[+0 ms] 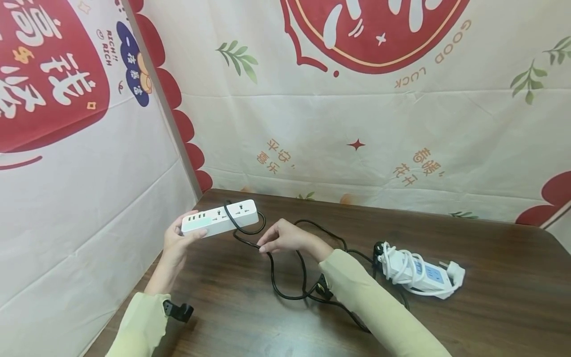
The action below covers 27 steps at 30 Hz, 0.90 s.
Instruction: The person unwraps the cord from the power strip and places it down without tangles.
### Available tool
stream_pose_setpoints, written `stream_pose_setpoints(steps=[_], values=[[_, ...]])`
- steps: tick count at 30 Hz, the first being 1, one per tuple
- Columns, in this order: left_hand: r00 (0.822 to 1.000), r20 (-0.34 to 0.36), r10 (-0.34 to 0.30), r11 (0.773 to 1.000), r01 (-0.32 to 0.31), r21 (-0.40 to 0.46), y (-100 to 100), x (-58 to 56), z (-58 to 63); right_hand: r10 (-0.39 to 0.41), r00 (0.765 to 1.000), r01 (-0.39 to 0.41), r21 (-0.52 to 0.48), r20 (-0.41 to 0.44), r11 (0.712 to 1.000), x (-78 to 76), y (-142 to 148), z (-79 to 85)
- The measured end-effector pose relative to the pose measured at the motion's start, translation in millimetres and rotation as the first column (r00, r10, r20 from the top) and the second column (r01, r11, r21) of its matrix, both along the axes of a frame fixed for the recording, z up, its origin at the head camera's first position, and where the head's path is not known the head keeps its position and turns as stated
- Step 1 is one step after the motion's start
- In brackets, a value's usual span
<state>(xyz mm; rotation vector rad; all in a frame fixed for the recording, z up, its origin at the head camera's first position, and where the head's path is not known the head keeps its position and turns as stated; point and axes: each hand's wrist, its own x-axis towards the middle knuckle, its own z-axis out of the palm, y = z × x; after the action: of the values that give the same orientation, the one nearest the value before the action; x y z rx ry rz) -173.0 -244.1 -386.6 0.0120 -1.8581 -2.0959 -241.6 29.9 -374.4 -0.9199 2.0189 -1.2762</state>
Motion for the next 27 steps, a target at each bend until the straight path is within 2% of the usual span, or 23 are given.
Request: stream_pose_setpoints(steps=[8, 15, 20, 24, 27], values=[[1.0, -0.006, -0.004, 1.0, 0.004, 0.0, -4.0, 0.4, 0.2, -0.086, 0.994, 0.089, 0.035, -0.073, 0.995, -3.3, -12.6, -1.6], [1.0, -0.008, -0.013, 1.0, 0.013, 0.018, -5.7, 2.8, 0.7, -0.168, 0.972, 0.178, 0.049, -0.163, 0.983, -7.6, -15.0, -4.7], [1.0, -0.007, -0.02, 1.0, 0.02, 0.02, -6.4, 4.1, 0.5, -0.288, 0.948, 0.291, 0.007, -0.136, 0.957, -12.8, -12.4, -10.6], [1.0, -0.012, -0.026, 0.999, 0.027, 0.029, -5.6, 4.6, 0.2, -0.397, 0.912, 0.395, -0.04, -0.098, 0.918, -16.2, -11.3, -13.1], [1.0, -0.008, -0.027, 0.999, 0.027, 0.039, -5.2, 5.3, 0.4, -0.463, 0.886, 0.46, -0.077, -0.031, 0.884, -17.7, -11.5, -13.0]])
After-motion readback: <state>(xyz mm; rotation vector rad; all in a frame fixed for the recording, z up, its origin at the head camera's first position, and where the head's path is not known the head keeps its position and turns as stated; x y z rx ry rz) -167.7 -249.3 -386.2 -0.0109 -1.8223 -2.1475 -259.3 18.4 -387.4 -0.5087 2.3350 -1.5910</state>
